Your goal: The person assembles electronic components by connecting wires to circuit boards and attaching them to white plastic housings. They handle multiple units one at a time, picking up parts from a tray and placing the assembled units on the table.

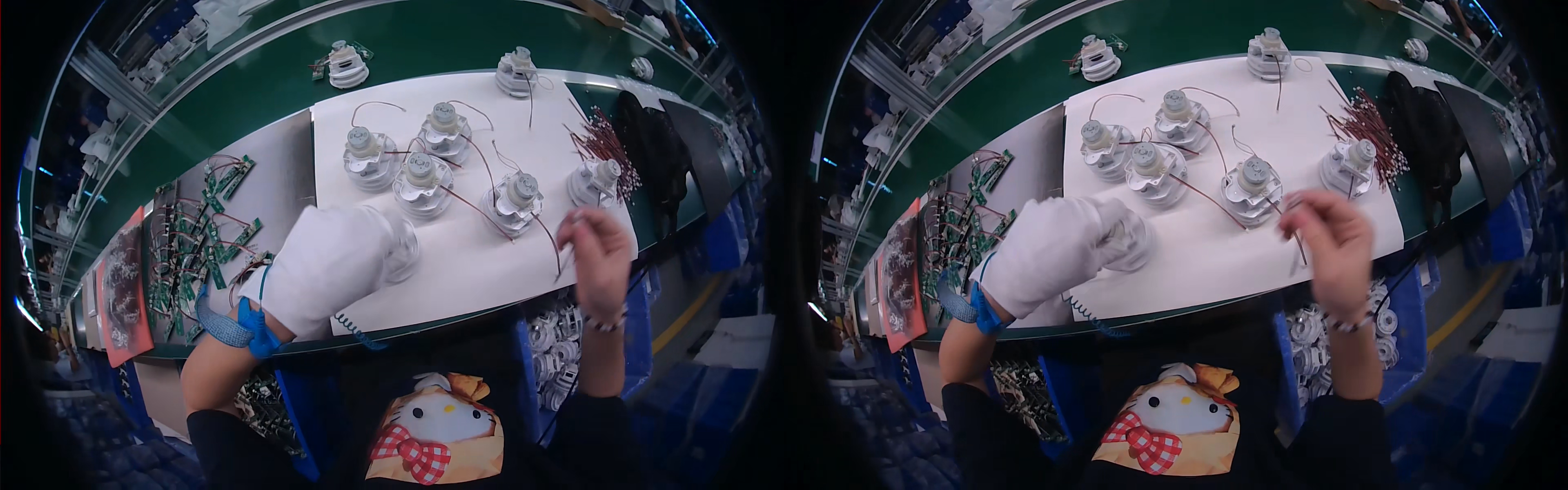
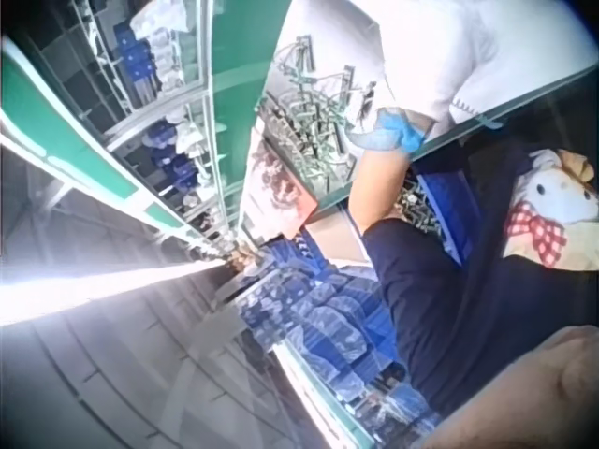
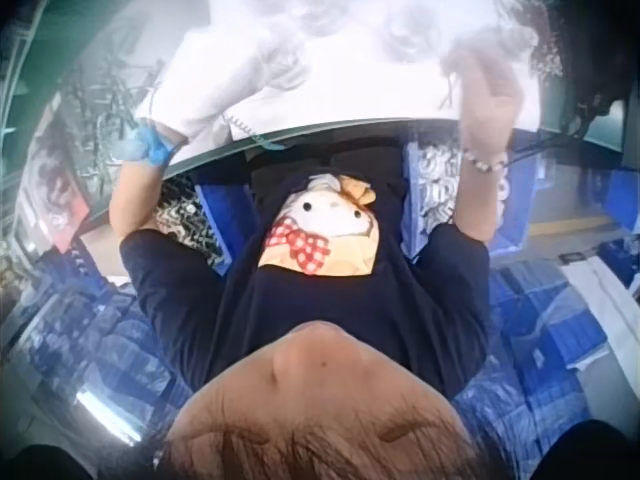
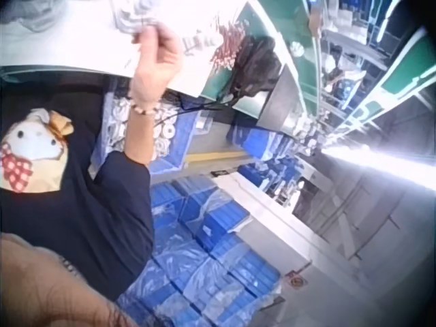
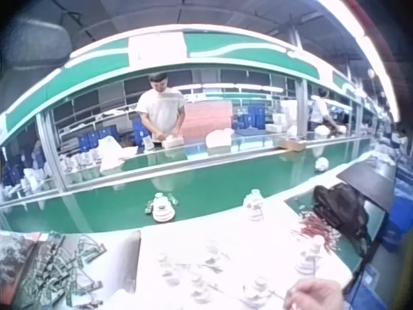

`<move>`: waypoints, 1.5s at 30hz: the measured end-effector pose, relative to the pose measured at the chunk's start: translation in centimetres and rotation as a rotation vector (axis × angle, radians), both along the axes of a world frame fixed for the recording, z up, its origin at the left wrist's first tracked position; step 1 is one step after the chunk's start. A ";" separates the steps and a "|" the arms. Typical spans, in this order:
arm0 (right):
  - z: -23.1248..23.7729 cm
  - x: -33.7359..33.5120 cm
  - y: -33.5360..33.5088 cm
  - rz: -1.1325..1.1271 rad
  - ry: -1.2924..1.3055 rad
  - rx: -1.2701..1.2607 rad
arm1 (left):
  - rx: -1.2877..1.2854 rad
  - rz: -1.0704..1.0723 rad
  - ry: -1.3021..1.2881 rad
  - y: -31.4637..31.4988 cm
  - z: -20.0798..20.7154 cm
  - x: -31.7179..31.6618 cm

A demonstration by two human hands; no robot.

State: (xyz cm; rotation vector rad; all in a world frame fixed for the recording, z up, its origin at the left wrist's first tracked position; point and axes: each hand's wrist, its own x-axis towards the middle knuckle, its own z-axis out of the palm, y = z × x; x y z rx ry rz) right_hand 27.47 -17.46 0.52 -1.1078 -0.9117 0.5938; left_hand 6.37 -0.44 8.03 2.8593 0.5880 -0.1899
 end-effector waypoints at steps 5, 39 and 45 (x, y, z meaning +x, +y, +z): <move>-1.8 -7.5 0.3 0.296 0.246 -0.171 | 0.240 0.122 0.049 -0.1 -0.3 0.6; -3.6 -10.2 2.4 0.159 0.367 -0.331 | -0.120 -0.012 -0.117 0.8 -1.1 -0.3; -3.7 -9.9 1.7 0.087 0.372 -0.190 | -0.076 -0.068 -0.140 0.2 -2.1 -0.6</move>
